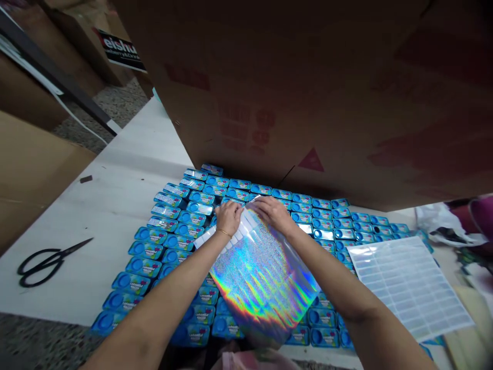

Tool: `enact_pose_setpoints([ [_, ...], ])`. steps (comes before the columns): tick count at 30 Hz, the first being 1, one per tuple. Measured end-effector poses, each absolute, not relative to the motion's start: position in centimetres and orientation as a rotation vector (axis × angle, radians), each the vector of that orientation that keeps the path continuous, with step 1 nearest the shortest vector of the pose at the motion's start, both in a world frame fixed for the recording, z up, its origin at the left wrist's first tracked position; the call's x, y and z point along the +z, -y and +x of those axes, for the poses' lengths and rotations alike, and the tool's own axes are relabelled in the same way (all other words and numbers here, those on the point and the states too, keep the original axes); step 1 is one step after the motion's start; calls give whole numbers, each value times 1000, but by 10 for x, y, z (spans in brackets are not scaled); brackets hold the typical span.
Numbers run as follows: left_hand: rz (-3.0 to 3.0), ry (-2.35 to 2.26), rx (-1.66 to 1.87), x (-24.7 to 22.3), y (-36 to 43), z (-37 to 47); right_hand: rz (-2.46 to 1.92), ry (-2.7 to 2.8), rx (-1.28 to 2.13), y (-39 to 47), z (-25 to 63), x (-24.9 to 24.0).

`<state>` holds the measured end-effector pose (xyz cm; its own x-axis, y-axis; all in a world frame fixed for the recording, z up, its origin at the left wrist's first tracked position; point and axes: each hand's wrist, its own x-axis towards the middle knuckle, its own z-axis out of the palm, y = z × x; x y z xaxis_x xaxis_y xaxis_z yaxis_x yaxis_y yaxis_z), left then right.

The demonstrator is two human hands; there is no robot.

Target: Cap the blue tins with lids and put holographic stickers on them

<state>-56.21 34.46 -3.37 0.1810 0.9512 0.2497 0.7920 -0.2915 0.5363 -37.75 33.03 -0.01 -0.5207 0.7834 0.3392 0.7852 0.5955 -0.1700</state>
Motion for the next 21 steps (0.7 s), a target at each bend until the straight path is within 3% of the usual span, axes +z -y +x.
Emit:
enact_pose_setpoints([
  [8, 2173, -1582, 837, -28, -336, -566, -1198, 2541, -179, -329, -388, -17],
  [13, 2122, -1584, 843, -32, -335, -563, -1154, 2494, -107, -315, -379, -24],
  [21, 2107, -1577, 814, -25, -332, -563, -1343, 2292, 300, -270, -382, 88],
])
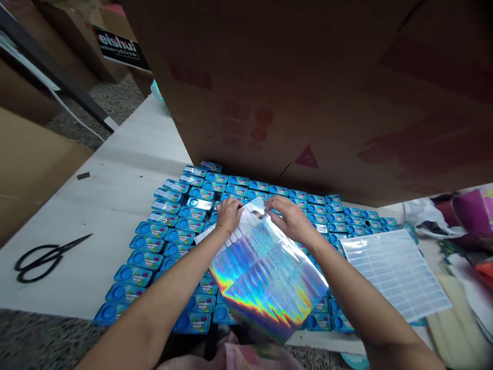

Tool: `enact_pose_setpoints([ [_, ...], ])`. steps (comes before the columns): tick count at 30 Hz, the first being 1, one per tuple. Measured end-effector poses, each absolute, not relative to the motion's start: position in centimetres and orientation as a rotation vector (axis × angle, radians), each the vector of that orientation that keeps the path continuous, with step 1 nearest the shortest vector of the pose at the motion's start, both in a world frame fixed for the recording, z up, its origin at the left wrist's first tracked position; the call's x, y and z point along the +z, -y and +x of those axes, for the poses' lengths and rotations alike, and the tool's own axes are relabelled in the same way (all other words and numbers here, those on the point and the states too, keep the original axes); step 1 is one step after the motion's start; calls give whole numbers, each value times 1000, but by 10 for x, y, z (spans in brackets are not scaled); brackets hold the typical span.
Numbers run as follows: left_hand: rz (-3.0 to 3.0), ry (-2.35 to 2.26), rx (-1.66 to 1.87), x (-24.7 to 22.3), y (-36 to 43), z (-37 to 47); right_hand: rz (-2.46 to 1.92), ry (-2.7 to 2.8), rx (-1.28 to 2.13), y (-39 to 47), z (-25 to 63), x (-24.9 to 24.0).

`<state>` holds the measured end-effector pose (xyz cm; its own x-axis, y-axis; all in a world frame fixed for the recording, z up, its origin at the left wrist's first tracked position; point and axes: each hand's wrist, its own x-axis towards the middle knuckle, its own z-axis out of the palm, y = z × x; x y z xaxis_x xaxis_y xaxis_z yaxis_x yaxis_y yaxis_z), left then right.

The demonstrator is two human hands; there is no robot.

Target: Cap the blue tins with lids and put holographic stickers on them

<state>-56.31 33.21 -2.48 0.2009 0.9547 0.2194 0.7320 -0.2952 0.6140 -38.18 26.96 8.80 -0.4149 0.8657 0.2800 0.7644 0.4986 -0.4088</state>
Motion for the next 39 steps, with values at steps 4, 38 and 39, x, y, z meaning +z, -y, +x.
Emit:
enact_pose_setpoints([
  [4, 1918, -1210, 1030, 13, -312, -584, -1459, 2320, 409, -276, -401, 112],
  [38, 590, -1710, 1425, -61, -304, -847, -1793, 2129, 846, -316, -696, -23],
  [39, 571, -1696, 1412, -65, -306, -848, -1812, 2143, 831, -316, -697, -23],
])
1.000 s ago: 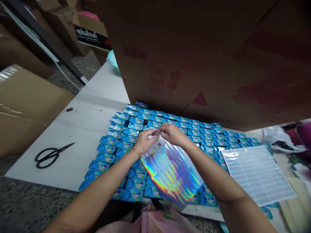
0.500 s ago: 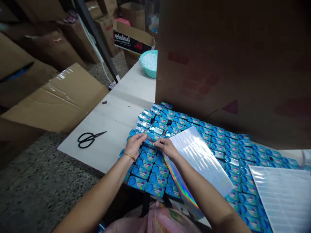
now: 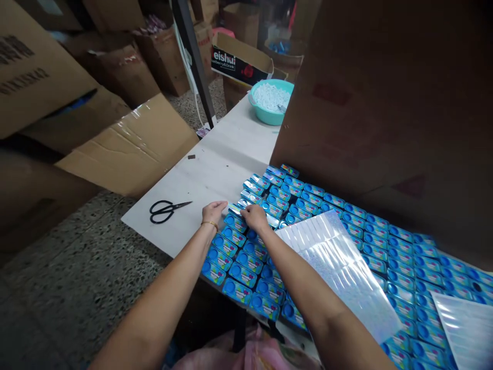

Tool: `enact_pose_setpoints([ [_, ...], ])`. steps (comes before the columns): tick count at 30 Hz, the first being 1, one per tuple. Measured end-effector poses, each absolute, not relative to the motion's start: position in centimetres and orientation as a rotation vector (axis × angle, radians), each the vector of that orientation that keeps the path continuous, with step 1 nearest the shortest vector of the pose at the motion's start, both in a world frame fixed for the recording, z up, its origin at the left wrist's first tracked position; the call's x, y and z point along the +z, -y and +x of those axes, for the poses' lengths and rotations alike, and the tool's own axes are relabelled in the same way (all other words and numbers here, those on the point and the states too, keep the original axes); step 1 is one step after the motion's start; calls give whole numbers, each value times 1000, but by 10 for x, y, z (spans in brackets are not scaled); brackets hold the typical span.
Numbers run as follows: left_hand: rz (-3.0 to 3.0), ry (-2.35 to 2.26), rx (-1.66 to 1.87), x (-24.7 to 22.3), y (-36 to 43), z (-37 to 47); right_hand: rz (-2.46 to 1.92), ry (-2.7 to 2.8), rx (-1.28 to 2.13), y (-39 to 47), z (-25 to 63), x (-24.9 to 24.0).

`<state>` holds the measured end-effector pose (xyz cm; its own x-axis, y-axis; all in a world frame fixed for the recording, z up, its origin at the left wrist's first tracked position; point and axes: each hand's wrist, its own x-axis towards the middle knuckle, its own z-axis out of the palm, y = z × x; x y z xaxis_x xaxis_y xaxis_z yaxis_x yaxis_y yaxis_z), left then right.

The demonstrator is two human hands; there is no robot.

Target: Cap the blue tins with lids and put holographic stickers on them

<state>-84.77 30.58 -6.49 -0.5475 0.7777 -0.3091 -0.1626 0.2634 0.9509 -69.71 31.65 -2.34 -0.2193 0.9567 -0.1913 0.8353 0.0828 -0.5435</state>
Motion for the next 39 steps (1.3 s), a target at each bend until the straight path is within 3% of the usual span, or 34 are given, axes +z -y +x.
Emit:
enact_pose_setpoints([
  [11, 434, -1575, 1285, -75, -310, -845, -1940, 2221, 796, -322, -702, -21],
  [16, 411, -1520, 1191, -73, -314, -841, -2037, 2327, 539, -319, -701, -13],
  [23, 546, -1609, 1111, -77, -318, -846, -1509, 2739, 177, -295, -683, -15],
  [28, 721, -1813, 1127, -64, -320, -863, -1416, 2788, 178, -291, -680, -16],
  [32, 1453, -1877, 1234, -36, -314, -821, -1418, 2545, 211, -290, -604, -13],
  [36, 2074, -1442, 1015, -17, -302, -719, -1643, 2091, 113, -291, -479, -13],
  [39, 2235, -1435, 812, -15, -306, -640, -1612, 2057, 95, -308, -413, -15],
])
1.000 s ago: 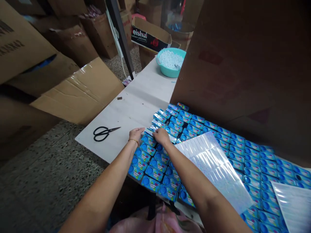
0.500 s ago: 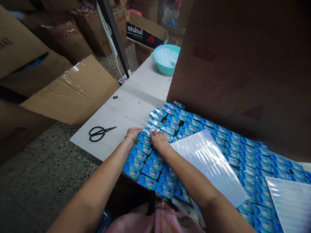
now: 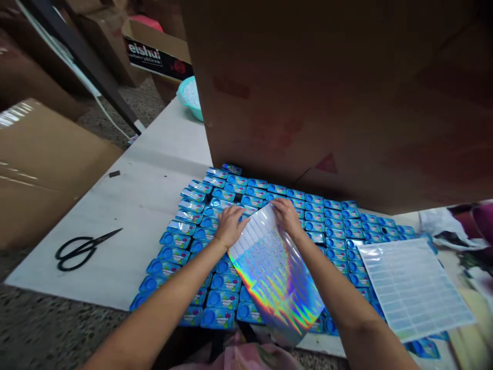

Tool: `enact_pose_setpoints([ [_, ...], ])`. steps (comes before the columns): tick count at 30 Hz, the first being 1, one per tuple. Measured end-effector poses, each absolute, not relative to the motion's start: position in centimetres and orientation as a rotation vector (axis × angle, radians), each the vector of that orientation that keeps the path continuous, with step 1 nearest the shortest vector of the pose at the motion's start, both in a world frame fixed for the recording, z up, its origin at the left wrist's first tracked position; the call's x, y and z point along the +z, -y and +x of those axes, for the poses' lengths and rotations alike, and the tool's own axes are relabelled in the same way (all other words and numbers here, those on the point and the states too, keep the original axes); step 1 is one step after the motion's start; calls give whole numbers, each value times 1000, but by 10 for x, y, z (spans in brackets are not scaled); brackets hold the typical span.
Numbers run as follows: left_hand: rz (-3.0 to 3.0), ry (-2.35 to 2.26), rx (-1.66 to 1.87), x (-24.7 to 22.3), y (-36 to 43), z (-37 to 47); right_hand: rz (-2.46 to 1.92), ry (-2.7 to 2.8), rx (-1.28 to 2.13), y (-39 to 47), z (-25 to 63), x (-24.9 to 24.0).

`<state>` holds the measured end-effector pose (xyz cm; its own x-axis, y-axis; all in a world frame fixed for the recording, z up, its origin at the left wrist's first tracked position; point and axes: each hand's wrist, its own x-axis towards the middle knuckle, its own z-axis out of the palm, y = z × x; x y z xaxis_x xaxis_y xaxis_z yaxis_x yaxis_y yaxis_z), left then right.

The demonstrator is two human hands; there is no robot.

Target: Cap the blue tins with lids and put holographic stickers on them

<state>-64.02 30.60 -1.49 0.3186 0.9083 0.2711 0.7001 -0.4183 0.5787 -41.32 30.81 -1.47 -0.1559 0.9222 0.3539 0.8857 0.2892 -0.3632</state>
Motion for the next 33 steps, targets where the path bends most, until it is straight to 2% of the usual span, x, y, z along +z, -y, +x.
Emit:
enact_pose_setpoints([
  [4, 2266, -1575, 652, -20, -330, -570, -1565, 2133, 123, -340, -386, -23],
  [8, 2171, -1735, 676, -26, -346, -541, -1544, 2242, 146, -352, -384, -31],
  [18, 2141, -1735, 842, -34, -344, -534, -1333, 2313, 129, -346, -371, -35],
  [22, 2171, -1714, 819, -35, -344, -533, -1287, 2188, 264, -349, -370, -36],
  [29, 2167, -1556, 779, -29, -345, -536, -1241, 1979, 712, -365, -364, -22],
  [33, 2139, -1451, 739, -26, -348, -535, -1166, 2111, 646, -364, -355, -17],
])
